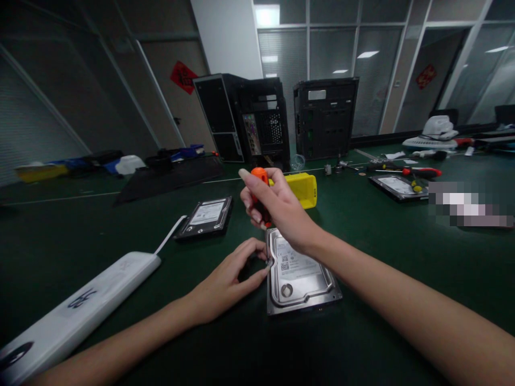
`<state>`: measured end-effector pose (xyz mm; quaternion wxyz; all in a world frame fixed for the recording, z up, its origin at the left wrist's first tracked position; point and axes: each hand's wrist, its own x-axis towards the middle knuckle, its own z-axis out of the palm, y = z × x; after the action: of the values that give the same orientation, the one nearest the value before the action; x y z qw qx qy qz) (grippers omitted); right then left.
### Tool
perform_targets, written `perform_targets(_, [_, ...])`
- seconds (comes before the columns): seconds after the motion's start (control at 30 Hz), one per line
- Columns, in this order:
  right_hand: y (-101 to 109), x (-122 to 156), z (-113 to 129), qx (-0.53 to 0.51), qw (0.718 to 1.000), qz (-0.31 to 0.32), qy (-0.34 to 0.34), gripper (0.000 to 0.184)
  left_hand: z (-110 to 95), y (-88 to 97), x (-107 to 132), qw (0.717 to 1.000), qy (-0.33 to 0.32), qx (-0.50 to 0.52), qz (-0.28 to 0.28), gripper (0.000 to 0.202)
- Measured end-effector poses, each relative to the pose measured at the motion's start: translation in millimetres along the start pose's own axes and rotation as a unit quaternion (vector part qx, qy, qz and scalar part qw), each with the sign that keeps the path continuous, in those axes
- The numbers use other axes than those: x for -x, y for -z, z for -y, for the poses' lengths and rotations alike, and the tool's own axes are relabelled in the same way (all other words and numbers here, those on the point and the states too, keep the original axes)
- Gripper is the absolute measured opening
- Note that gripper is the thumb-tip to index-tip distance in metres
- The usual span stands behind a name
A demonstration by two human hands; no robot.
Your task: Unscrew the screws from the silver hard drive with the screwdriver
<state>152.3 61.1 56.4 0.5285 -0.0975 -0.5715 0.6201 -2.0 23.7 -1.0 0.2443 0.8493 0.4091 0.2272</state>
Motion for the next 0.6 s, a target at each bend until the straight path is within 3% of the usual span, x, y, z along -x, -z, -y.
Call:
perform_targets(0.2, [0.0, -1.3, 0.1, 0.010, 0.999, 0.050, -0.007, 0.029, -0.1, 0.4, 0.2, 1.000, 0.001, -0.004, -0.001, 0.018])
perform_targets(0.6, [-2.8, 2.0, -2.8, -0.012, 0.999, 0.033, 0.009, 0.018, -0.9, 1.3, -0.1, 1.000, 0.001, 0.009, -0.006, 0.015])
